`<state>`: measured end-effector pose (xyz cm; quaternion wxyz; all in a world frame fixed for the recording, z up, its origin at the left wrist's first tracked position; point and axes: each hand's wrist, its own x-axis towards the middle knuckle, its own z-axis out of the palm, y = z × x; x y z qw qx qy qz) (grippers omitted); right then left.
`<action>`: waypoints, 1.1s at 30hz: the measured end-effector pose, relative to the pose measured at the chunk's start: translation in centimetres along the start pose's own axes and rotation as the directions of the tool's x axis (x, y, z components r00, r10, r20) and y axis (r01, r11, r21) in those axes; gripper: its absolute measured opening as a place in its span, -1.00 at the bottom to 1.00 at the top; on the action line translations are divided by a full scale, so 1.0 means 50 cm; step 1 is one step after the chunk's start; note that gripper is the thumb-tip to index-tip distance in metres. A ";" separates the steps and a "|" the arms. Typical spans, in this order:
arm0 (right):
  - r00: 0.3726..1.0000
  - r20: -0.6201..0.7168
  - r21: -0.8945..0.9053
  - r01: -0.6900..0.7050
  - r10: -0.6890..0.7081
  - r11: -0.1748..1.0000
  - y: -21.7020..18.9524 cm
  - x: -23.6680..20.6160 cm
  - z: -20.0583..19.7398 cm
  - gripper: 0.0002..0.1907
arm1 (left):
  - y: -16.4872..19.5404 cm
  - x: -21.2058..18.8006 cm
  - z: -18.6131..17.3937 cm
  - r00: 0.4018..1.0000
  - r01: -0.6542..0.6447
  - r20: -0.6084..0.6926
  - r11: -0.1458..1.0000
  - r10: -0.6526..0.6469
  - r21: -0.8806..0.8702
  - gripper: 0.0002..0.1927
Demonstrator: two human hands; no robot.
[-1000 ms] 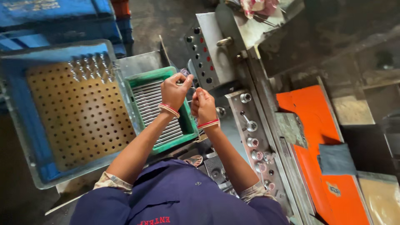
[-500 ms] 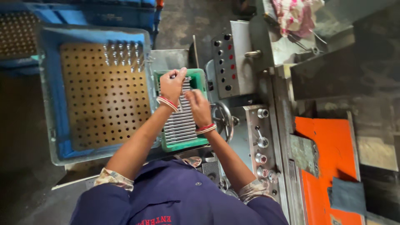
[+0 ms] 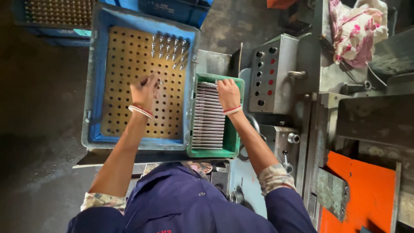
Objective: The person repeatedly picks up metal rods from a green tray, inserts them into a metal forming machine, and operates a lever to process each rod. The processed rods are then placed into a blue tray with circular indentations.
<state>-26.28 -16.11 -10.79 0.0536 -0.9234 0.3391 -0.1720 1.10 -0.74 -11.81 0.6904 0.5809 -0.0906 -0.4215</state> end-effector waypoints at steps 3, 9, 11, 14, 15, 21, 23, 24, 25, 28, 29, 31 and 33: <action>0.996 -0.073 0.190 -0.028 0.042 0.981 -0.011 0.013 0.014 -0.82 | -0.018 -0.011 -0.019 0.996 0.067 0.046 0.989 -0.073 0.134 -0.72; 0.684 0.103 0.674 -0.582 0.722 0.455 0.006 -0.028 0.031 -0.78 | -0.006 0.017 -0.024 0.965 -0.250 0.252 0.562 0.075 0.788 -0.65; 0.512 0.377 0.770 -0.636 0.772 0.046 0.021 -0.021 0.045 -0.91 | -0.012 0.044 -0.003 0.952 -0.282 0.305 0.342 -0.012 0.896 -0.60; 0.487 0.468 0.727 -0.687 0.737 -0.008 0.028 -0.010 0.056 -0.83 | -0.032 0.109 0.043 0.947 -0.299 0.304 0.061 -0.105 0.952 -0.67; 0.517 0.494 0.744 -0.667 0.699 -0.033 0.033 -0.014 0.050 -0.81 | -0.044 0.130 0.062 0.947 -0.298 0.293 -0.020 -0.130 0.954 -0.71; 0.509 0.498 0.744 -0.666 0.702 -0.045 0.041 -0.093 0.006 -0.77 | -0.080 0.212 0.150 0.932 -0.363 0.361 -0.118 -0.043 0.924 -0.76; 0.497 0.503 0.728 -0.684 0.707 -0.038 0.030 -0.134 -0.008 -0.79 | -0.069 0.214 0.152 0.916 -0.401 0.400 -0.127 -0.034 0.907 -0.75; 0.488 0.499 0.722 -0.691 0.716 -0.033 0.022 -0.153 -0.014 -0.80 | -0.056 0.203 0.156 0.908 -0.417 0.417 -0.131 -0.032 0.899 -0.75; 0.480 0.494 0.717 -0.697 0.725 -0.027 0.014 -0.170 -0.021 -0.81 | -0.038 0.188 0.161 0.894 -0.446 0.446 -0.132 -0.027 0.885 -0.72; 0.524 0.446 0.733 -0.679 0.726 0.039 -0.009 -0.195 -0.054 -0.80 | 0.050 0.132 0.155 0.834 -0.548 0.552 -0.096 0.013 0.831 -0.63; 0.550 0.425 0.744 -0.665 0.719 0.068 -0.020 -0.194 -0.068 -0.79 | 0.084 0.110 0.151 0.800 -0.596 0.599 -0.058 0.043 0.801 -0.63; 0.739 0.224 0.739 -0.554 0.636 0.384 -0.046 -0.189 -0.105 -0.76 | 0.142 0.058 0.138 0.738 -0.675 0.671 0.055 0.070 0.736 -0.63; 0.834 0.149 0.666 -0.482 0.531 0.569 -0.079 -0.179 -0.147 -0.71 | 0.179 0.006 0.121 0.682 -0.724 0.728 0.208 0.074 0.657 -0.64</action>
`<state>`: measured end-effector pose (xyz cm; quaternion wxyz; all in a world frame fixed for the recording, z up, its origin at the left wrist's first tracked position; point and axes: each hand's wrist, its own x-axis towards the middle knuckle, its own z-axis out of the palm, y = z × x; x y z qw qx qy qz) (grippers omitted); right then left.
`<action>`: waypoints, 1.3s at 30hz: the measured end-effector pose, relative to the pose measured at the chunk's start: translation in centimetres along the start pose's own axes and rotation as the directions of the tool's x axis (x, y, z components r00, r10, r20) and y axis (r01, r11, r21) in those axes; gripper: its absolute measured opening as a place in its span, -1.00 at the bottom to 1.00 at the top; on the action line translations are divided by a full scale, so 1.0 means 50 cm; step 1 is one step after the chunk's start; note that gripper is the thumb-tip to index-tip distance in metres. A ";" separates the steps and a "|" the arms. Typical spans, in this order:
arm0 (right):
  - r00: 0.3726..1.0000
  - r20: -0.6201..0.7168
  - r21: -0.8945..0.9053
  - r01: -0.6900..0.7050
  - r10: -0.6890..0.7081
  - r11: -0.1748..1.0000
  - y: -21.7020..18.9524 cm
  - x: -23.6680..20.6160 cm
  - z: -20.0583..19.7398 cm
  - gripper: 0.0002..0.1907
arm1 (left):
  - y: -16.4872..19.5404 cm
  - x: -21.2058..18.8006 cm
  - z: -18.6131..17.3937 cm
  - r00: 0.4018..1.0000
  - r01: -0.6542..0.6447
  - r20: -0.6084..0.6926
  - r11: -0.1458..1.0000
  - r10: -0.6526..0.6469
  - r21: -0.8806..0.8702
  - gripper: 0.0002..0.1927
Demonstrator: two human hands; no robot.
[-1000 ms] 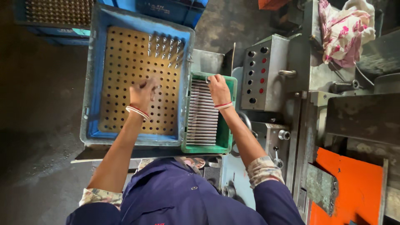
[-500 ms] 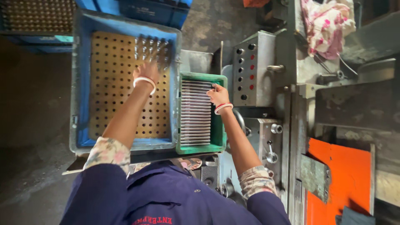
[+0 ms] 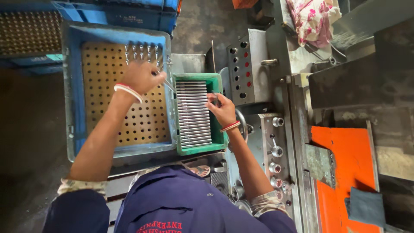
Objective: The person repeatedly picks up metal rods from a green tray, inserts them into a metal forming machine, and operates a lever to process each rod. The processed rods are then placed into a blue tray with circular indentations.
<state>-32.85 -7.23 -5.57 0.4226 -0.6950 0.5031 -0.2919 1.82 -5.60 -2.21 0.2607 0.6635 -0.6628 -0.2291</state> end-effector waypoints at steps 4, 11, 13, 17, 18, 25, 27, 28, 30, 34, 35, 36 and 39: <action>0.977 0.197 -0.039 0.085 -0.076 0.996 -0.101 -0.055 -0.009 -0.70 | 0.057 -0.076 0.051 0.965 0.218 0.249 0.786 -0.083 -0.579 -0.65; 0.975 0.104 -0.256 0.219 -0.198 0.942 -0.191 -0.191 -0.049 -0.75 | 0.097 -0.113 0.247 0.859 0.375 0.418 -0.193 -0.296 -0.907 -0.52; 0.978 0.075 -0.349 0.210 -0.196 0.913 -0.202 -0.221 -0.063 -0.77 | 0.108 -0.113 0.269 0.869 0.397 0.440 -0.210 -0.228 -0.893 -0.70; 0.924 -0.056 -0.525 0.294 -0.378 0.798 -0.214 -0.279 -0.060 -0.85 | 0.171 -0.113 0.289 0.856 0.507 0.516 -0.229 0.025 -0.831 -0.84; 0.919 -0.092 -0.550 0.274 -0.384 0.789 -0.216 -0.295 -0.057 -0.86 | 0.194 -0.114 0.295 0.836 0.540 0.548 -0.247 0.042 -0.805 -0.85; 0.889 -0.064 -0.793 0.231 -0.454 0.564 -0.215 -0.393 -0.056 -0.87 | 0.278 -0.134 0.322 0.705 0.705 0.695 -0.243 0.141 -0.666 -0.75; 0.889 -0.093 -0.778 0.216 -0.448 0.590 -0.211 -0.409 -0.059 -0.84 | 0.298 -0.144 0.330 0.729 0.681 0.665 -0.254 0.159 -0.686 -0.75; 0.891 -0.136 -0.733 0.204 -0.433 0.649 -0.209 -0.416 -0.059 -0.84 | 0.313 -0.149 0.335 0.752 0.656 0.639 -0.274 0.161 -0.703 -0.75; 0.915 -0.189 -0.632 0.165 -0.356 0.758 -0.204 -0.427 -0.061 -0.79 | 0.346 -0.159 0.336 0.833 0.553 0.531 -0.262 0.155 -0.791 -0.78; 0.976 -0.204 -0.328 0.000 -0.071 0.945 -0.197 -0.444 -0.081 -0.77 | 0.407 -0.197 0.303 0.996 -0.013 0.016 0.311 0.092 -0.950 -0.79; 0.981 -0.196 -0.230 -0.050 0.004 0.972 -0.196 -0.445 -0.091 -0.76 | 0.414 -0.206 0.288 0.977 -0.210 -0.159 0.537 0.141 -0.817 -0.77; 0.984 -0.175 -0.235 -0.005 -0.037 0.972 -0.198 -0.446 -0.105 -0.78 | 0.417 -0.214 0.270 0.973 -0.225 -0.146 0.585 0.179 -0.779 -0.77; 0.980 -0.131 -0.270 0.111 -0.151 0.956 -0.214 -0.450 -0.140 -0.86 | 0.420 -0.229 0.232 0.965 -0.212 -0.043 0.677 0.258 -0.705 -0.69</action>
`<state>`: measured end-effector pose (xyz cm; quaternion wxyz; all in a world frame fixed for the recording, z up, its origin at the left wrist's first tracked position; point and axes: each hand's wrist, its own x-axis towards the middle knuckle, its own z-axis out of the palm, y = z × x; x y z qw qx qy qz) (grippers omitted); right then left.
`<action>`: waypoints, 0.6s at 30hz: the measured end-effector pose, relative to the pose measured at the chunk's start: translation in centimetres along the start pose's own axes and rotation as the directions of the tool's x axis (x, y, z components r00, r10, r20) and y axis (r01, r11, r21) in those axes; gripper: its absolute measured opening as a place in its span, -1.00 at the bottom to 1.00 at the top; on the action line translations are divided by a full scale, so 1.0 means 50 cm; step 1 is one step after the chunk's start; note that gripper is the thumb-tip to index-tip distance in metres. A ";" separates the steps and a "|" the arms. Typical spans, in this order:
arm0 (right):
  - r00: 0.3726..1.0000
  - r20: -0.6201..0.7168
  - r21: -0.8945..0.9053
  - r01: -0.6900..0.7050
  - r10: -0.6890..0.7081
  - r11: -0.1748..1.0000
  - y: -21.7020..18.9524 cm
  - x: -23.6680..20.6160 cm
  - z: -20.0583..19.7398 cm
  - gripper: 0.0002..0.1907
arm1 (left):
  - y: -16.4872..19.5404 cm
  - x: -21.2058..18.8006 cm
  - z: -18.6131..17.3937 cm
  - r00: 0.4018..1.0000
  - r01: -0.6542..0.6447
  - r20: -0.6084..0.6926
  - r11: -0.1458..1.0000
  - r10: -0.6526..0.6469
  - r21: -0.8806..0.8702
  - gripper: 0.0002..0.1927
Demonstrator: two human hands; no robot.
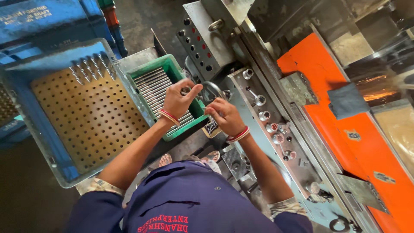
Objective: The person repeatedly picks up metal rods from a green tray, inserts them into a metal forming machine, and operates a lever to process each rod. The processed rods are then placed into a blue tray with circular indentations.
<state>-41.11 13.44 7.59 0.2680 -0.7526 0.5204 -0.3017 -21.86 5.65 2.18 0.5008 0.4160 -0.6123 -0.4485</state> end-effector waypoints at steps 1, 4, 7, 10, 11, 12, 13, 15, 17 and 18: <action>0.999 -0.006 -0.028 0.035 -0.035 0.999 -0.006 0.001 -0.011 -0.88 | 0.006 0.000 -0.006 0.998 0.044 0.052 0.999 -0.044 -0.006 -0.64; 0.942 -0.049 -0.286 0.304 -0.331 0.909 -0.033 0.006 -0.035 -0.87 | 0.011 0.001 -0.019 0.971 0.177 0.182 0.979 -0.157 -0.099 -0.62; 0.870 -0.023 -0.433 0.435 -0.492 0.790 -0.059 0.014 -0.042 -0.83 | 0.013 -0.004 -0.025 0.878 0.440 0.316 0.867 -0.360 -0.235 -0.61; 0.830 0.052 -0.543 0.490 -0.555 0.682 -0.073 0.018 -0.039 -0.82 | 0.018 -0.006 -0.031 0.803 0.564 0.386 0.787 -0.453 -0.250 -0.61; 0.815 0.088 -0.586 0.508 -0.573 0.632 -0.074 0.019 -0.037 -0.81 | 0.021 -0.006 -0.033 0.794 0.575 0.395 0.782 -0.462 -0.241 -0.61; 0.821 0.106 -0.576 0.511 -0.561 0.638 -0.073 0.020 -0.037 -0.82 | 0.024 -0.004 -0.034 0.775 0.599 0.397 0.773 -0.493 -0.210 -0.61; 0.828 0.123 -0.566 0.512 -0.548 0.646 -0.071 0.018 -0.036 -0.83 | 0.028 -0.006 -0.035 0.753 0.624 0.398 0.761 -0.524 -0.179 -0.61; 0.891 0.117 -0.411 0.445 -0.439 0.795 -0.065 0.014 -0.034 -0.87 | 0.036 -0.012 -0.032 0.750 0.617 0.405 0.774 -0.524 -0.142 -0.62; 0.965 0.124 -0.088 0.244 -0.233 0.966 -0.057 0.004 -0.032 -0.84 | 0.047 -0.020 -0.025 0.788 0.547 0.417 0.826 -0.453 -0.135 -0.62; 0.987 0.124 -0.047 0.112 -0.106 0.993 -0.053 -0.001 -0.030 -0.78 | 0.053 -0.024 -0.020 0.860 0.423 0.385 0.891 -0.335 -0.168 -0.64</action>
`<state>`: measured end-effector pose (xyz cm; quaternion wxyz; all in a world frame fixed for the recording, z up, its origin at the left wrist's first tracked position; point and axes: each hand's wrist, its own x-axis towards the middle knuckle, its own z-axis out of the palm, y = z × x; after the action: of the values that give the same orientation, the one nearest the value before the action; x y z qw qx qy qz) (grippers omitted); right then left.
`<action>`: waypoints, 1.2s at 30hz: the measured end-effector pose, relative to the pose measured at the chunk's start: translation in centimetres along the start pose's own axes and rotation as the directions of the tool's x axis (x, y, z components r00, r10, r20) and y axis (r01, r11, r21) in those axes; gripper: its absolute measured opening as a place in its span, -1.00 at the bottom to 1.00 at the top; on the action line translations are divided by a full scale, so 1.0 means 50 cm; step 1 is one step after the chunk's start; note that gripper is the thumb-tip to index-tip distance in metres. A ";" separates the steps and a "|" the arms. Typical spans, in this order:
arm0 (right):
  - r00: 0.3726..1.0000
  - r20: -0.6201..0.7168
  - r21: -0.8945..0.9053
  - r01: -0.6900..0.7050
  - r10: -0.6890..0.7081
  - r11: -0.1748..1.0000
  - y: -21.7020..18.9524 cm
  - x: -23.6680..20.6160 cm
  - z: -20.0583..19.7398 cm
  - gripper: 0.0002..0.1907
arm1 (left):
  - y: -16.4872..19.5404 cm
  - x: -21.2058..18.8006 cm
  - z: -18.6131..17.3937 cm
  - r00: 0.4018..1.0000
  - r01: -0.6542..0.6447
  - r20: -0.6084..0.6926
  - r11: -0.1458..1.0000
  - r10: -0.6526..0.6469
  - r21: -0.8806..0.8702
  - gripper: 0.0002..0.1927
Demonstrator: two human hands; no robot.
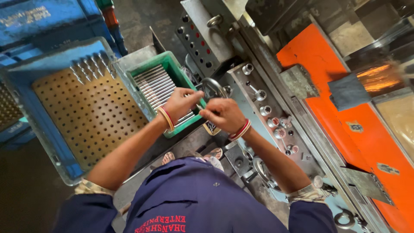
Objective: The person repeatedly picks up metal rods from a green tray, inserts them into a metal forming machine, and operates a lever to process each rod. The processed rods are then placed into a blue tray with circular indentations.
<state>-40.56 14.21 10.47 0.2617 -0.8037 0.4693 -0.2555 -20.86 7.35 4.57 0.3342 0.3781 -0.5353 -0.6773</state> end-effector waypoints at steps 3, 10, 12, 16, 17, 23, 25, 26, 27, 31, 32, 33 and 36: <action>0.969 0.004 0.249 -0.239 0.246 0.939 -0.001 -0.033 0.028 -0.60 | 0.013 -0.008 0.022 0.948 -0.315 -0.008 0.945 0.317 0.089 -0.68; 0.930 -0.107 0.660 -0.198 0.352 0.724 0.038 -0.032 0.065 -0.64 | 0.012 0.047 0.034 0.946 -0.325 0.022 0.946 0.325 0.012 -0.73; 0.912 -0.275 0.506 -0.132 0.305 0.852 0.068 -0.033 0.069 -0.59 | -0.018 0.087 0.027 0.988 -0.157 -0.007 0.980 0.157 -0.121 -0.80; 0.761 -0.632 0.059 -0.142 0.148 0.988 0.164 -0.115 0.069 -0.47 | -0.104 0.186 -0.055 0.990 0.084 -0.010 0.650 -0.139 -0.755 -0.80; 0.710 -0.668 0.149 -0.164 0.221 0.975 0.196 -0.156 0.066 -0.55 | -0.133 0.193 -0.106 0.983 0.089 -0.022 0.572 -0.185 -0.816 -0.77; 0.369 -0.712 0.161 -0.742 0.597 0.650 0.288 -0.507 0.114 -0.60 | -0.292 0.151 -0.269 0.896 0.049 -0.247 0.635 -0.368 -0.771 -0.80; 0.333 -0.747 0.128 -0.777 0.576 0.616 0.272 -0.612 0.142 -0.61 | -0.311 0.152 -0.258 0.894 0.042 -0.295 0.719 -0.336 -0.693 -0.82; 0.365 -0.808 0.012 -0.775 0.463 0.631 0.263 -0.651 0.150 -0.60 | -0.309 0.166 -0.242 0.894 0.066 -0.285 0.732 -0.345 -0.679 -0.83; 0.255 -0.754 0.106 -0.862 0.605 0.496 0.261 -0.683 0.150 -0.60 | -0.303 0.179 -0.218 0.894 0.092 -0.273 0.743 -0.355 -0.663 -0.85; -0.002 -0.622 0.200 -0.967 0.783 0.157 0.235 -0.768 0.137 -0.58 | -0.220 0.267 -0.079 0.949 0.157 -0.149 0.824 -0.280 -0.545 -0.91; 0.011 -0.635 0.167 -0.974 0.772 0.151 0.233 -0.780 0.121 -0.57 | -0.187 0.289 -0.034 0.969 0.142 -0.100 0.843 -0.225 -0.519 -0.91; 0.055 -0.697 0.124 -0.973 0.715 0.196 0.231 -0.794 0.098 -0.61 | -0.149 0.312 0.012 0.985 0.123 -0.049 0.860 -0.168 -0.495 -0.91; 0.069 -0.836 0.114 -0.949 0.544 0.295 0.217 -0.831 -0.003 -0.75 | -0.011 0.370 0.158 0.992 0.049 0.127 0.861 0.019 -0.507 -0.92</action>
<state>-65.19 46.50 -3.45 -0.0720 -0.2575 0.9295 -0.2542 -36.83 -4.67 2.27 0.3819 0.2364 -0.3549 -0.8199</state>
